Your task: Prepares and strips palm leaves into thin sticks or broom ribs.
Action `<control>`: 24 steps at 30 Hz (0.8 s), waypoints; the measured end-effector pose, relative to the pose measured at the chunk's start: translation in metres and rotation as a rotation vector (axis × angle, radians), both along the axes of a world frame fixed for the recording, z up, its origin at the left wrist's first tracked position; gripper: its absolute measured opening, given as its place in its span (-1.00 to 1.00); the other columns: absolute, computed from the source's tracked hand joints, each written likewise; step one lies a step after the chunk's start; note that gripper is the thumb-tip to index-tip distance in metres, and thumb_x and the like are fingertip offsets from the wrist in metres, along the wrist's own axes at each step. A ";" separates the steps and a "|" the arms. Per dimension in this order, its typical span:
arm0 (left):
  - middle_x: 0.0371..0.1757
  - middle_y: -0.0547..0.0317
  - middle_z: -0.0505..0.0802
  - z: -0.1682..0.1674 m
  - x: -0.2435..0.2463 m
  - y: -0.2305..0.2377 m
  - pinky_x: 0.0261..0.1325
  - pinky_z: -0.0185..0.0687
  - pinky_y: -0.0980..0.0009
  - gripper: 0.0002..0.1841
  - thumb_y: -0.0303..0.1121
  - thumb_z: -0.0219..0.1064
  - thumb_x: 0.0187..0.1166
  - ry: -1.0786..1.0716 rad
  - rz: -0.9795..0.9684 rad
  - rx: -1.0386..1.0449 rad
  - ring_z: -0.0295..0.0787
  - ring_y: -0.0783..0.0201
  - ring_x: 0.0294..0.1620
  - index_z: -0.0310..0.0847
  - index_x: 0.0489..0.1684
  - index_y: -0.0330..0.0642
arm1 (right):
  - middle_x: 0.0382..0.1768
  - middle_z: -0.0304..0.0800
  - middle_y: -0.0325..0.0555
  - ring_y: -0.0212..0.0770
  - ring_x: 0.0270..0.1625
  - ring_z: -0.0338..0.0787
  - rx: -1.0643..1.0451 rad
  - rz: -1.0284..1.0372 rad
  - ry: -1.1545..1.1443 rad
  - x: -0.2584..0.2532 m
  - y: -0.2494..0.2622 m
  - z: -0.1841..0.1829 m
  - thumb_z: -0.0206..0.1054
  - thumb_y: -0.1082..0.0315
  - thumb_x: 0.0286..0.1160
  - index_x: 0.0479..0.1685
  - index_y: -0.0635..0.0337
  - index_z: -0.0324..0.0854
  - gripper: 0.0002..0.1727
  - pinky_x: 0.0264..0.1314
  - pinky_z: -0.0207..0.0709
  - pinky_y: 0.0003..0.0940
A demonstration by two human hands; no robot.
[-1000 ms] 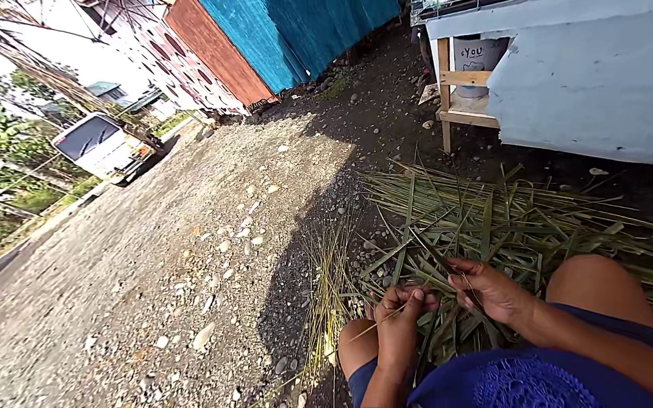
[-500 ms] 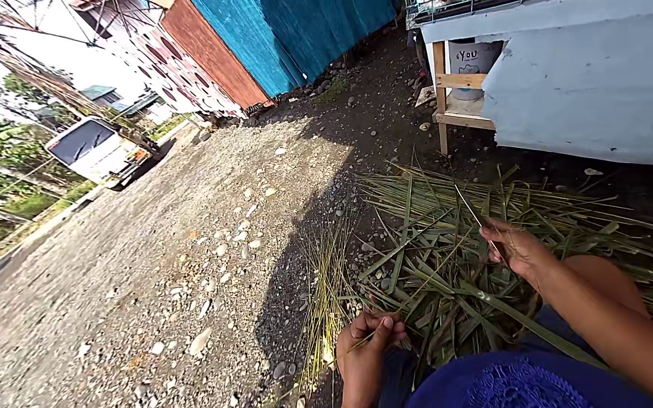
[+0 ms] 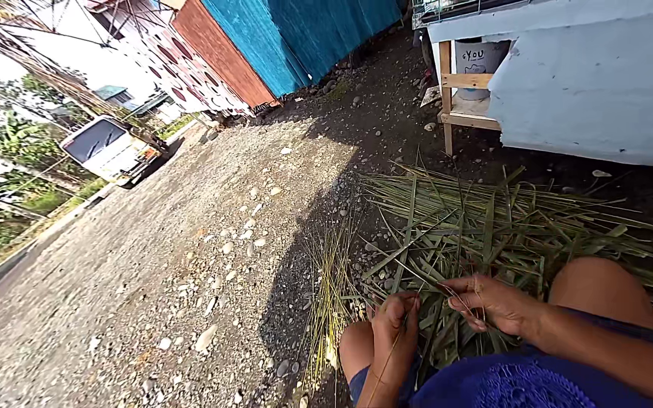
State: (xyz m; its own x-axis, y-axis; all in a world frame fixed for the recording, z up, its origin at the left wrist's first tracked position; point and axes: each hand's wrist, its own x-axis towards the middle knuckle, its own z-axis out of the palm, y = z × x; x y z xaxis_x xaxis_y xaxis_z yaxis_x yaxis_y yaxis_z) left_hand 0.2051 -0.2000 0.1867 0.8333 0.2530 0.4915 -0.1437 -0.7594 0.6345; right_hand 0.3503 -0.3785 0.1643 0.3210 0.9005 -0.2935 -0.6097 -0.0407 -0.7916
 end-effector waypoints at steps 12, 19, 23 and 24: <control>-0.03 0.01 0.89 -0.002 -0.002 -0.003 0.21 0.78 0.44 -0.85 -0.53 0.29 0.61 -0.183 -0.254 0.388 0.87 0.22 0.07 0.58 -0.42 -0.23 | -0.64 0.43 -0.43 -0.52 -0.70 0.44 0.182 -0.131 0.281 0.001 -0.005 -0.006 0.34 0.32 0.41 0.33 -0.04 0.62 -0.56 -0.66 0.40 -0.62; -0.05 0.12 0.89 0.010 -0.016 -0.005 0.10 0.80 0.50 -0.84 -0.48 0.29 0.65 -0.237 -0.248 0.367 0.87 0.34 0.00 0.51 -0.39 -0.16 | -0.67 0.43 -0.40 -0.50 -0.74 0.45 0.233 -0.349 0.271 0.032 -0.009 -0.017 0.26 0.29 0.53 0.32 0.00 0.59 -0.63 -0.69 0.44 -0.61; -0.02 0.20 0.87 0.013 -0.031 -0.005 0.16 0.75 0.53 -0.85 -0.43 0.29 0.68 -0.223 -0.208 0.283 0.84 0.41 0.05 0.50 -0.35 -0.11 | -0.69 0.41 -0.41 -0.50 -0.76 0.43 0.203 -0.490 0.238 0.050 -0.012 -0.024 0.11 0.27 0.72 0.32 0.06 0.56 -0.70 -0.72 0.41 -0.62; -0.02 0.21 0.87 0.015 -0.036 -0.005 0.19 0.75 0.53 -0.84 -0.43 0.30 0.68 -0.208 -0.194 0.260 0.83 0.41 0.07 0.50 -0.36 -0.11 | -0.69 0.40 -0.40 -0.50 -0.76 0.41 0.176 -0.535 0.235 0.057 -0.014 -0.025 0.06 0.28 0.78 0.31 0.08 0.56 -0.71 -0.73 0.39 -0.62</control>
